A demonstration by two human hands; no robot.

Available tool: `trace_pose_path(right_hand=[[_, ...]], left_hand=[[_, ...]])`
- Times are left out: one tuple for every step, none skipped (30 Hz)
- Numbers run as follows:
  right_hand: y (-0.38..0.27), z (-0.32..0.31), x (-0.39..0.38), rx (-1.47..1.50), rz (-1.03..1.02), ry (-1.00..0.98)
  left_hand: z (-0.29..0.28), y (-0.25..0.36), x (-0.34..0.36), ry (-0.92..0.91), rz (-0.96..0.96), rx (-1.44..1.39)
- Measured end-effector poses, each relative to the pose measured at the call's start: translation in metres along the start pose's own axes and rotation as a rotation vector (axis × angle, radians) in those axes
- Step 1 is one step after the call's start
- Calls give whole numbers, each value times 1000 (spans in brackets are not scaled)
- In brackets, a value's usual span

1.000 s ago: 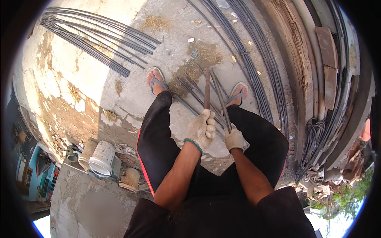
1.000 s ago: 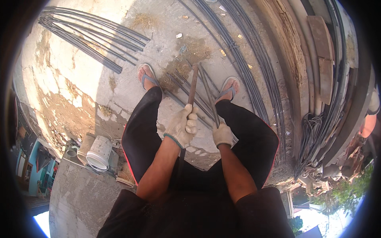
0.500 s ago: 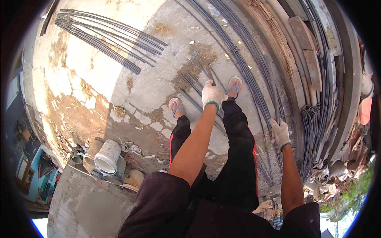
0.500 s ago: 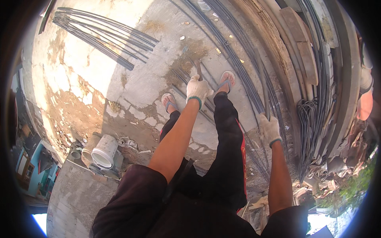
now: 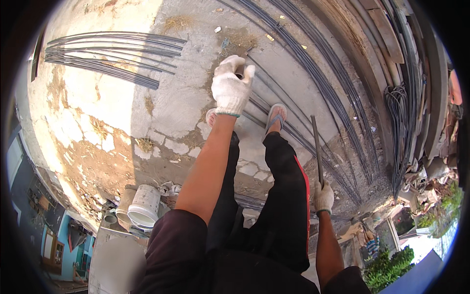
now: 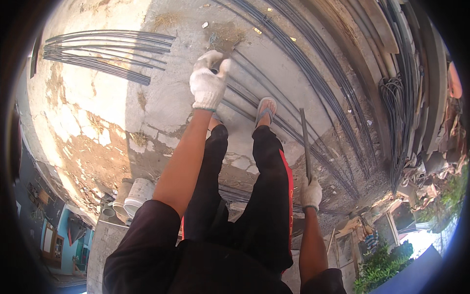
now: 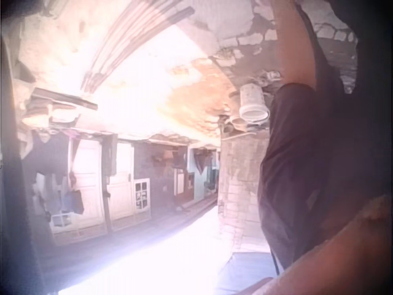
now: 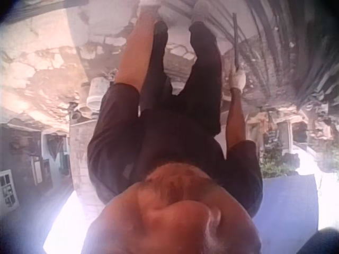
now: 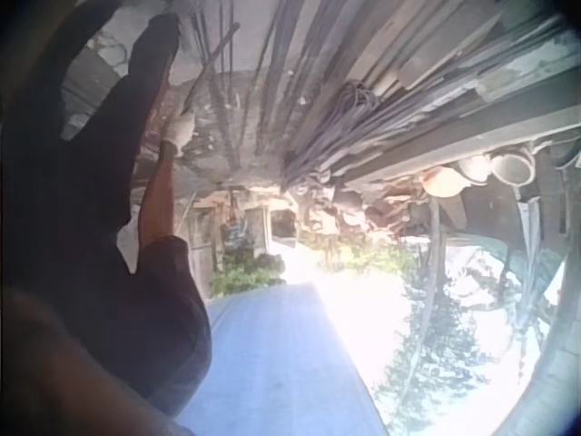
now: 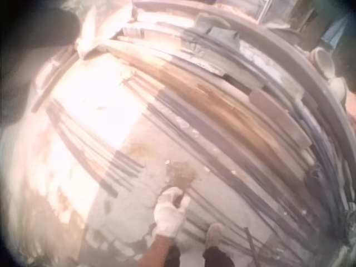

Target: The person sits on the ground and uses a hammer to repeatedly strike and break metal rods. They pick up individual rods, position them on the ground, and strike them to snap them into shorter pieces, then gather the cut pieces.

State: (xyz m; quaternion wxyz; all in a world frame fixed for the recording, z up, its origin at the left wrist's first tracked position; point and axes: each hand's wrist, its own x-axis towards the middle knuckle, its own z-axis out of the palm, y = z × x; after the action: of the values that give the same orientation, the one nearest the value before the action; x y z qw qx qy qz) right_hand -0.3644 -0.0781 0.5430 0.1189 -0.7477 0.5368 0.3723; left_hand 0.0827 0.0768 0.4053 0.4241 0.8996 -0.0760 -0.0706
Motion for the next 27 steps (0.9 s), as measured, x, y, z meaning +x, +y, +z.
trace_pose_path(right_hand=[[-26, -6, 10, -4, 13, -28], [-32, 4, 32, -11, -53, -8], [-36, 15, 58, -15, -125, 18], [-42, 27, 92, -2, -173, 83], [-48, 42, 125, 14, -220, 142], [-53, 60, 152, 36, -261, 201], [-60, 70, 178, 28, -280, 211], [-69, 76, 206, 22, -301, 231], [-68, 89, 227, 65, -312, 269], [-70, 103, 248, 82, -318, 258], [-75, 118, 270, 98, -336, 245], [-76, 133, 289, 109, -343, 234], [-81, 153, 306, 120, -392, 290], [-86, 176, 323, 124, -431, 333], [-91, 194, 338, 125, -467, 387], [-97, 212, 352, 126, -502, 443], [-103, 233, 366, 101, -494, 482], [-110, 244, 375, 137, -507, 554], [-117, 254, 383, 173, -516, 627], [-119, 263, 384, 204, -526, 692], [-118, 258, 380, 221, -518, 671], [-120, 248, 387, 233, -546, 683], [-114, 236, 387, 231, -568, 679], [-122, 227, 393, 264, -607, 703], [-124, 225, 387, 278, -649, 696], [-127, 220, 385, 288, -695, 696], [-122, 221, 376, 279, -734, 673]], left_hand=[[-6, 6, 22, 23, -258, -130], [-12, 0, 43, 62, -523, -256], [-10, -29, 65, 147, -554, -545], [-9, -58, 84, 235, -573, -831], [-13, -73, 99, 172, -523, -849], [-15, -83, 115, 101, -471, -864], [-19, -94, 124, 29, -396, -914], [-20, -102, 135, -46, -313, -965], [-14, -109, 143, -131, -242, -1024], [-8, -116, 154, -178, -191, -1027], [-7, -121, 163, -214, -141, -1022], [-1, -117, 170, -258, -95, -1025], [9, -114, 176, -265, -58, -995], [16, -115, 182, -348, -17, -1005], [19, -115, 191, -432, 32, -1020], [23, -114, 197, -517, 84, -1032], [33, -105, 188, -409, 91, -982], [38, -94, 181, -361, 75, -989], [44, -87, 183, -291, 48, -1032], [49, -85, 181, -220, 10, -1073], [43, -95, 187, -261, -5, -1090], [37, -105, 194, -139, -41, -1026], [35, -100, 192, -89, -59, -1026], [23, -79, 202, -31, -30, -1016], [6, -64, 200, -96, 70, -989], [-10, -47, 199, -154, 172, -963], [-9, -26, 194, 10, 201, -910]])
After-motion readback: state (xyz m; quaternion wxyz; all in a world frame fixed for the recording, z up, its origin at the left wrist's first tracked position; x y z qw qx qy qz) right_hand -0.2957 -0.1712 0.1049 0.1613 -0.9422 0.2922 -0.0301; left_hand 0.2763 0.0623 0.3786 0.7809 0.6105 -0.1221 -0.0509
